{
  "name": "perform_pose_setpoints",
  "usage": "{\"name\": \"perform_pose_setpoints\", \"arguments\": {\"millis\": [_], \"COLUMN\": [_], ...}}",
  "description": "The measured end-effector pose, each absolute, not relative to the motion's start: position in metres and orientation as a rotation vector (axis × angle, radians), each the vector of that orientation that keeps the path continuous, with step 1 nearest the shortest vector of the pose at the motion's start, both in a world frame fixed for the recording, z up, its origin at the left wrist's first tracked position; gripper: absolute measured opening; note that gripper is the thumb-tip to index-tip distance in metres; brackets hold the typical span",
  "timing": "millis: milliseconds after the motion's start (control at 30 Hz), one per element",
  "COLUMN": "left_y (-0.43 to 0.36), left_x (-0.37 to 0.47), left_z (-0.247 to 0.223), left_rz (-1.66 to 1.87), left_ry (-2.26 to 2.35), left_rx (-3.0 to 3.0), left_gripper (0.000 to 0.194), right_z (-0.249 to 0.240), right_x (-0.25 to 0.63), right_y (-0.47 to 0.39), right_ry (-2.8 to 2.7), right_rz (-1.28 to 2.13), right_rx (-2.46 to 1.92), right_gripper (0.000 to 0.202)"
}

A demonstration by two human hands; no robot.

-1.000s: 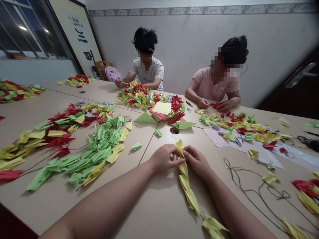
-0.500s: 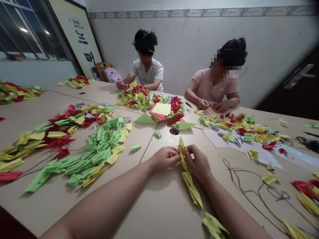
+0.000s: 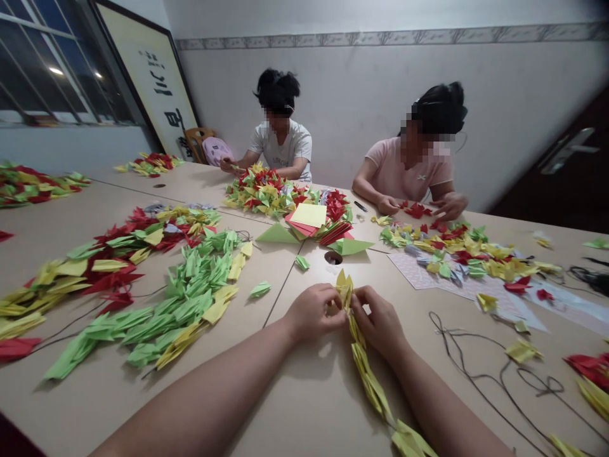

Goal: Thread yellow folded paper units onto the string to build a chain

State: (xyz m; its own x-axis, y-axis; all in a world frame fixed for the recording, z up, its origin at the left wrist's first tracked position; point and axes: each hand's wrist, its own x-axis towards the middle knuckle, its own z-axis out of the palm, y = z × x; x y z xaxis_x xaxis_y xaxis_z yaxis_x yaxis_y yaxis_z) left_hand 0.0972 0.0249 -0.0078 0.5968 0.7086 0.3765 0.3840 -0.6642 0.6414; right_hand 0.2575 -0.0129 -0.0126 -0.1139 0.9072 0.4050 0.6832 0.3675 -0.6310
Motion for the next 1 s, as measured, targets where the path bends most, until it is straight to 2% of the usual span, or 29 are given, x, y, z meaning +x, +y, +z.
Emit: {"name": "perform_pose_setpoints", "arguments": {"millis": [300,467,633,1000], "left_y": [0.0286,0.0298,0.0316,0.0342], "left_x": [0.0929,0.0919,0.0942,0.0935], "left_z": [-0.0051,-0.0033,-0.0054,-0.0096], "left_rz": [0.895,0.908,0.873,0.776], "left_ry": [0.749,0.609,0.656,0.658], "left_rx": [2.298,2.119,2.031,1.772], "left_gripper": [0.028,0.031,0.030,0.027], "right_z": [-0.0128,-0.0137,-0.0165,-0.0150], "right_x": [0.2628,0.2656,0.2654,0.2624], "right_y": [-0.0108,-0.0096,-0.0069,-0.0086], "right_ry": [-1.809,-1.747,-1.641,-1.348], "right_rz": [0.673,0.754,0.808,1.211], "right_rx": [-1.263,-1.247,-1.216,-1.065], "right_gripper": [0.022,0.018,0.018,0.023]}}
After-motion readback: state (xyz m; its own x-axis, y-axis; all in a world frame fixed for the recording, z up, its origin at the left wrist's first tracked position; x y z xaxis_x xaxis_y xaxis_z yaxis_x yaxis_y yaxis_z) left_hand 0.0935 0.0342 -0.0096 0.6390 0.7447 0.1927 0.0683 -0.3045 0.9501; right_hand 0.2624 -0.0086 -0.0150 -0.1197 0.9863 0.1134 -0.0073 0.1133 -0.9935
